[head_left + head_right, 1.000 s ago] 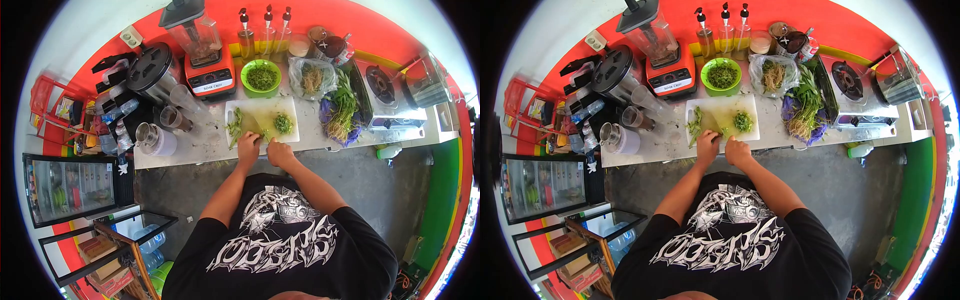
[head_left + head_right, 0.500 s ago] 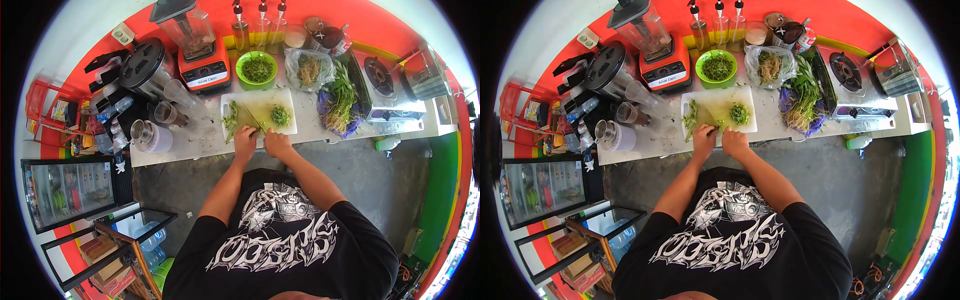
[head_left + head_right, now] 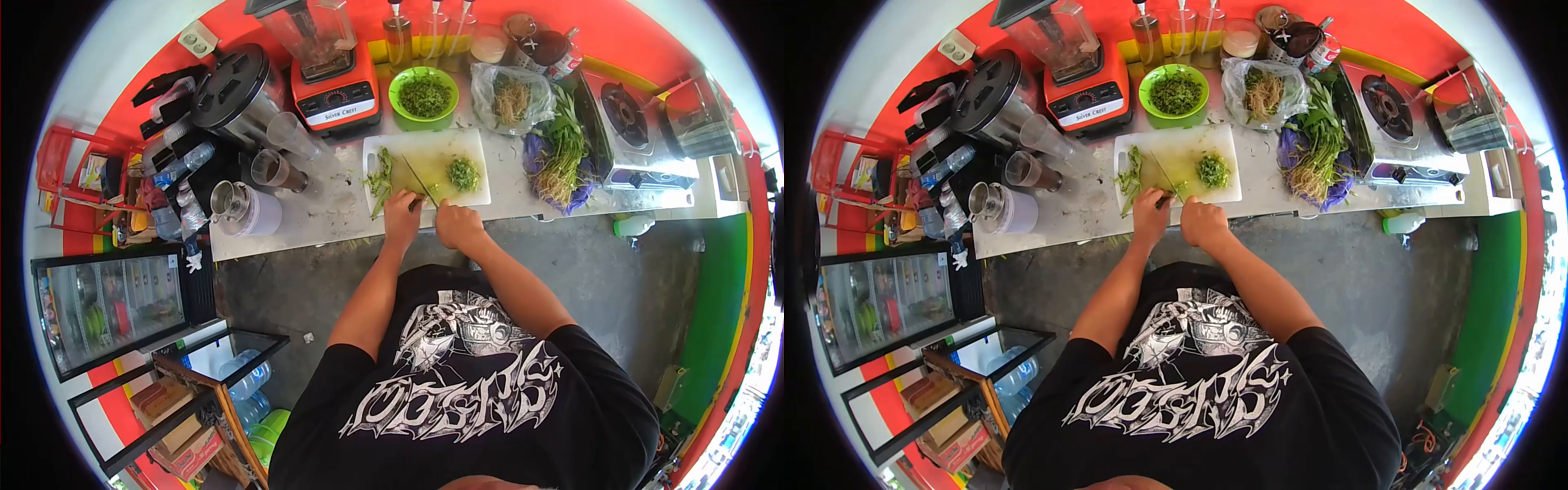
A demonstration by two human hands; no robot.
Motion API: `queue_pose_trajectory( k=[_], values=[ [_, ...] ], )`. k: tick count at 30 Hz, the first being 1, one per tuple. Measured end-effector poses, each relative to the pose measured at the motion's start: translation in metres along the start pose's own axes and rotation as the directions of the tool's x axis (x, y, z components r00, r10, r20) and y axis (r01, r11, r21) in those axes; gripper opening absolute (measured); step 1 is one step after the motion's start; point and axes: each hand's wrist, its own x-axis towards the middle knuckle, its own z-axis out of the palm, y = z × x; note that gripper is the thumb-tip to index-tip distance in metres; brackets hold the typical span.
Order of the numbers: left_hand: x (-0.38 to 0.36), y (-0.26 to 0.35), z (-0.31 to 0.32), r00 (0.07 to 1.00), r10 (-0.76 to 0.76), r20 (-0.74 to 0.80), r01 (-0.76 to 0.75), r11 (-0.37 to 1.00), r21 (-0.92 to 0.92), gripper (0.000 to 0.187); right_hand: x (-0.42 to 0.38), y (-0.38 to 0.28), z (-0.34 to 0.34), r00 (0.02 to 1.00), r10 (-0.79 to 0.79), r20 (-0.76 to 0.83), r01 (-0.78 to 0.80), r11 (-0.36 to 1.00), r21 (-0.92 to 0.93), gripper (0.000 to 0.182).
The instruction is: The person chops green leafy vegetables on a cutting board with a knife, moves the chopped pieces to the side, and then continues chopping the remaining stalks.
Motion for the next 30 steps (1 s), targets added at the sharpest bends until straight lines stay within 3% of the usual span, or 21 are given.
queue_pose_trajectory(
  k=[2,3,6,8,12,17,27,30],
  values=[
    [0.001,0.008,-0.001,0.987,-0.164,-0.001,0.161,0.973,-0.168,0.010,-0.003,-0.002,0.006,1.000,0.029,-0.009,-0.029,0.999,0.028,0.030],
    [0.002,0.007,-0.001,0.987,-0.162,-0.002,0.160,0.973,-0.168,0.010,-0.002,-0.003,0.009,1.000,0.029,-0.011,-0.029,0.999,0.028,0.030],
    [0.001,0.002,0.001,0.999,-0.044,-0.023,0.041,0.995,-0.087,0.011,0.002,-0.003,0.012,0.999,0.031,-0.018,-0.031,0.999,0.015,0.027],
    [-0.003,-0.002,0.005,0.991,0.035,-0.131,-0.038,0.999,-0.020,0.013,0.011,0.000,0.005,1.000,0.001,-0.026,0.000,0.999,0.037,0.027],
    [-0.006,-0.001,0.003,0.995,0.005,-0.097,-0.016,0.993,-0.114,0.014,-0.001,-0.006,-0.006,0.999,-0.001,-0.041,0.002,0.999,0.044,0.025],
    [-0.005,0.001,-0.002,0.982,0.125,-0.140,-0.131,0.991,-0.032,0.012,0.007,-0.006,0.014,0.998,0.035,-0.059,-0.031,0.997,0.073,0.024],
    [-0.007,-0.006,0.001,0.983,0.126,-0.130,-0.126,0.992,0.005,0.012,0.005,-0.015,0.011,0.999,0.021,-0.027,-0.022,1.000,-0.006,0.027],
    [-0.007,-0.008,0.002,0.982,0.138,-0.125,-0.136,0.990,0.027,0.012,0.020,-0.016,0.013,0.998,0.033,-0.058,-0.029,0.997,0.068,0.027]
  ],
)
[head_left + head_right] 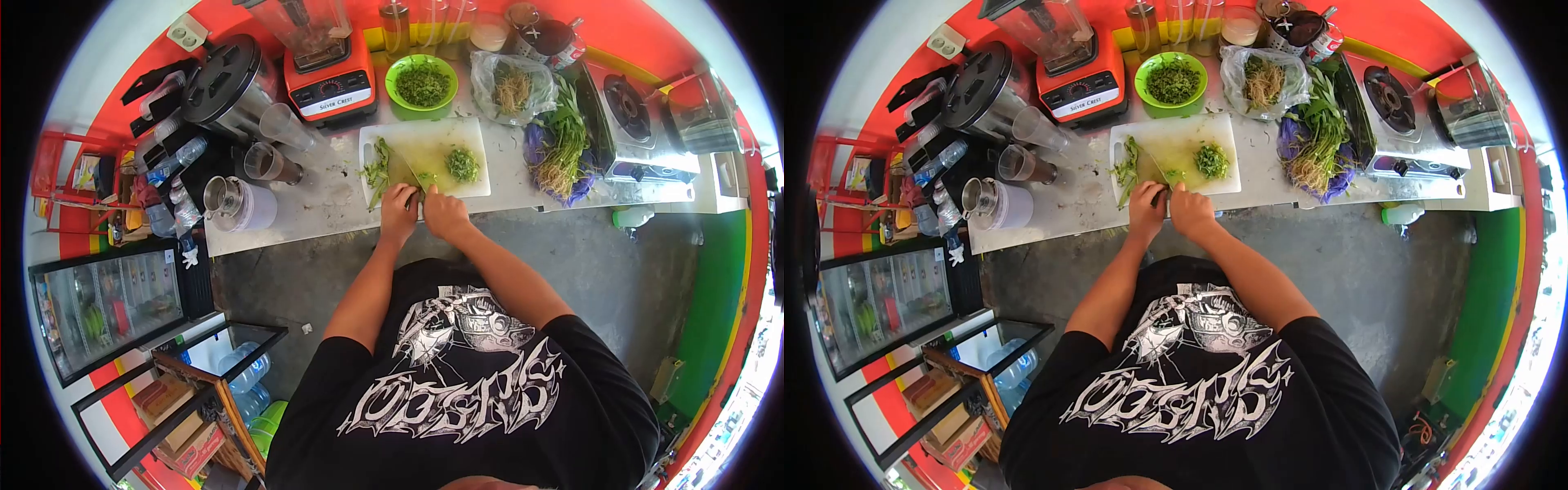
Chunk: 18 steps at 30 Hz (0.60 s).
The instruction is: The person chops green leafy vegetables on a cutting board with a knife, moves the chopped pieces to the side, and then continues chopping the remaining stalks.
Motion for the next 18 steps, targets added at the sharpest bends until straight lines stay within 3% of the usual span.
queue_pose_trajectory(
  k=[6,8,12,15,17,18],
  values=[
    [0.005,0.009,-0.005,1.000,0.005,0.015,-0.004,1.000,-0.022,0.011,0.009,0.002,0.002,0.995,-0.043,-0.095,0.047,0.998,0.038,0.025],
    [0.006,0.015,-0.008,0.979,-0.186,0.084,0.194,0.976,-0.097,0.014,0.007,0.010,0.010,0.997,0.008,-0.076,-0.001,0.996,0.084,0.031],
    [0.010,0.014,-0.003,0.985,-0.157,0.077,0.162,0.985,-0.066,0.013,-0.005,0.031,0.000,0.992,0.074,-0.103,-0.055,0.983,0.174,0.034],
    [0.015,0.013,0.009,0.989,-0.140,0.040,0.139,0.990,0.033,0.013,0.004,0.054,0.007,0.965,0.149,-0.214,-0.109,0.976,0.189,0.034],
    [0.022,0.018,0.015,1.000,-0.002,-0.016,0.006,0.971,0.240,0.012,0.002,0.062,0.005,0.960,0.173,-0.222,-0.120,0.965,0.234,0.034],
    [0.027,0.020,0.018,1.000,0.001,-0.022,0.004,0.972,0.236,0.012,-0.002,0.062,0.002,0.958,0.172,-0.228,-0.119,0.966,0.229,0.034]
  ],
)
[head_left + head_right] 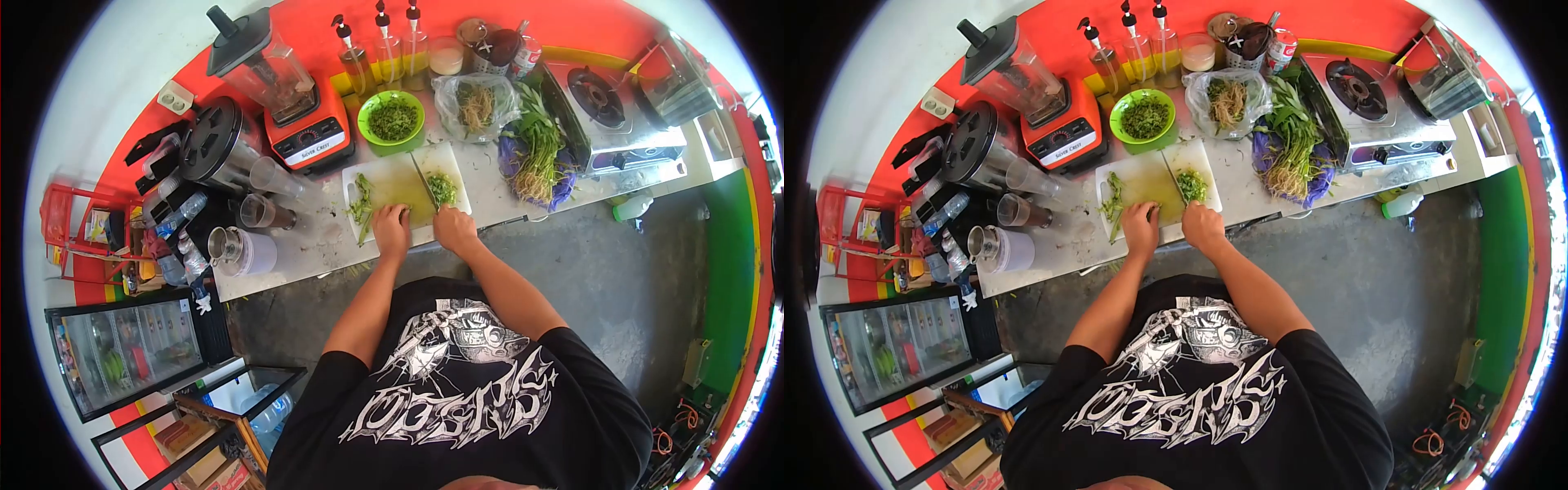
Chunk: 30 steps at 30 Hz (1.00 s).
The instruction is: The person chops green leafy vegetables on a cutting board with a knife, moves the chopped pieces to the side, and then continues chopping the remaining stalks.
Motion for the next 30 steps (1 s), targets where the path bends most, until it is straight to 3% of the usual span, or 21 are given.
queue_pose_trajectory(
  k=[5,11,18,20,22,24,25,27,30],
  values=[
    [0.015,0.006,0.001,0.992,0.028,0.120,-0.017,0.996,-0.091,0.010,-0.010,-0.010,-0.013,1.000,-0.023,-0.009,0.024,0.998,0.063,0.034],
    [-0.001,0.008,0.001,0.993,0.014,0.113,-0.009,0.999,-0.046,0.014,-0.021,-0.032,-0.037,0.992,-0.086,0.091,0.087,0.996,-0.014,0.033],
    [0.002,0.011,-0.001,0.989,-0.058,0.137,0.063,0.997,-0.037,0.014,-0.018,-0.035,-0.007,0.982,-0.086,0.170,0.098,0.993,-0.066,0.031],
    [0.005,0.012,0.004,0.980,-0.153,0.130,0.157,0.987,-0.022,0.013,-0.016,-0.031,0.012,0.995,-0.003,0.100,0.009,0.998,-0.059,0.032],
    [0.014,0.015,0.004,0.963,-0.216,0.160,0.224,0.974,-0.031,0.013,-0.010,-0.032,0.008,0.992,-0.038,0.117,0.047,0.996,-0.075,0.032],
    [0.024,0.019,0.001,0.883,-0.389,0.263,0.385,0.920,0.069,0.013,-0.007,-0.037,-0.003,0.988,-0.074,0.136,0.088,0.992,-0.094,0.031],
    [0.028,0.018,0.002,0.880,-0.394,0.265,0.390,0.918,0.070,0.013,-0.007,-0.043,-0.010,0.984,-0.070,0.162,0.090,0.989,-0.117,0.029],
    [0.038,0.014,0.002,0.759,-0.522,0.389,0.524,0.844,0.112,0.011,-0.009,-0.047,-0.012,0.979,-0.070,0.190,0.098,0.985,-0.142,0.027],
    [0.050,0.012,0.006,0.704,-0.594,0.390,0.567,0.800,0.195,0.007,-0.010,-0.046,-0.006,0.983,-0.049,0.176,0.071,0.990,-0.124,0.025]
  ],
)
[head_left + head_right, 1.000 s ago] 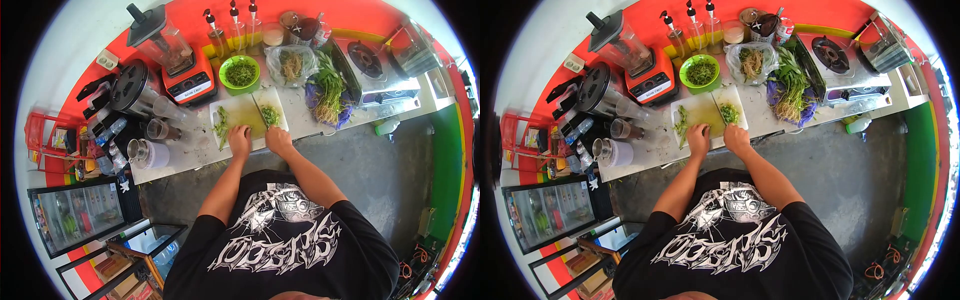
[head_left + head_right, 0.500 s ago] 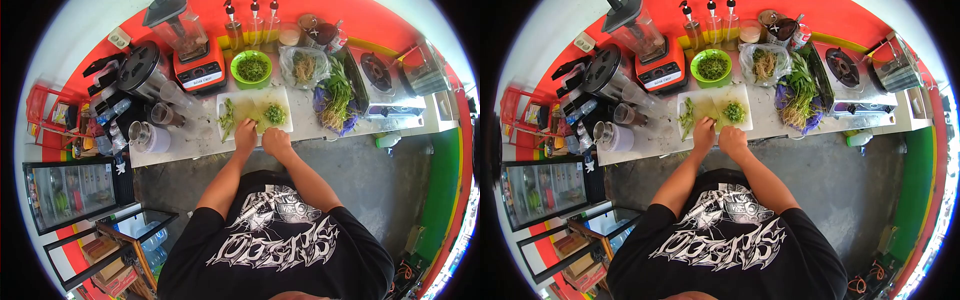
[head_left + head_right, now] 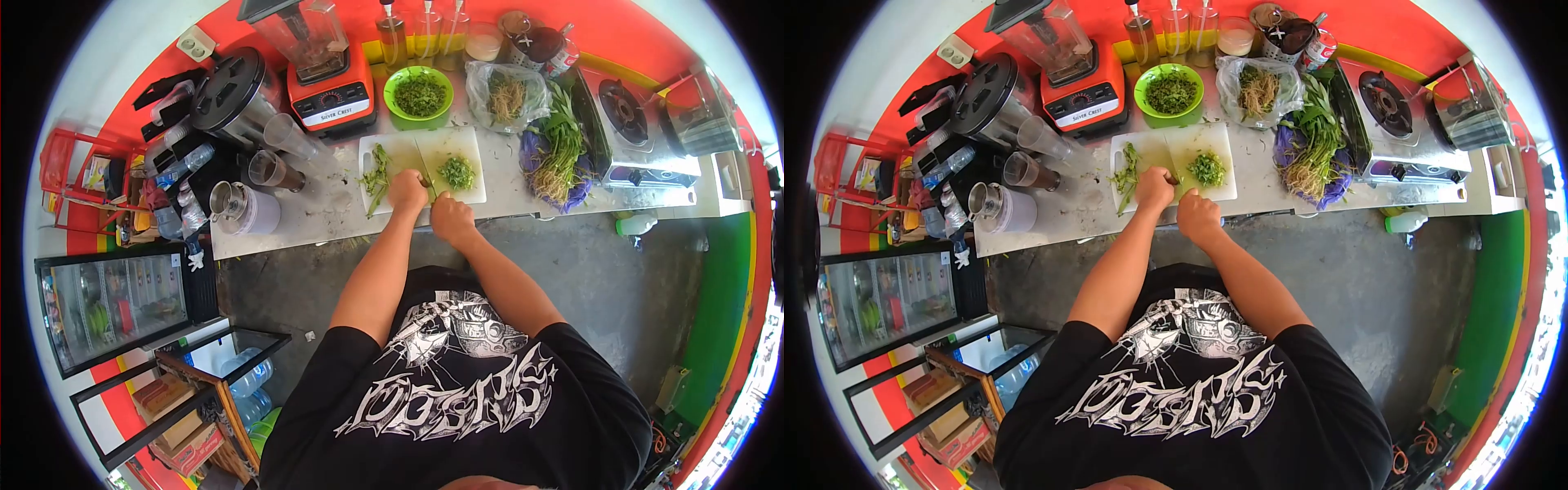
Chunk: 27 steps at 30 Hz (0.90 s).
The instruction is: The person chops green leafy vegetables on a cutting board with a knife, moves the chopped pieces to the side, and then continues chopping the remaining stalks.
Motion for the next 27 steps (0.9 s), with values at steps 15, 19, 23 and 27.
queue_pose_trajectory(
  k=[15,19,23,27],
  values=[
    [-0.017,-0.013,0.003,0.991,0.116,-0.059,-0.126,0.971,-0.205,0.010,0.004,-0.003,-0.012,0.999,-0.026,0.047,0.027,0.999,-0.023,0.029],
    [-0.018,-0.020,0.006,0.975,0.185,-0.125,-0.206,0.962,-0.181,0.010,0.000,-0.009,-0.006,0.999,0.015,0.045,-0.014,1.000,-0.017,0.027],
    [-0.023,-0.019,0.004,0.974,0.187,-0.128,-0.210,0.956,-0.204,0.010,0.001,-0.010,0.014,0.998,0.064,-0.013,-0.064,0.998,-0.005,0.031],
    [-0.026,-0.021,0.002,0.964,0.223,-0.147,-0.251,0.942,-0.222,0.010,0.006,-0.010,-0.002,0.999,-0.009,0.034,0.010,0.999,-0.039,0.032]
  ],
)
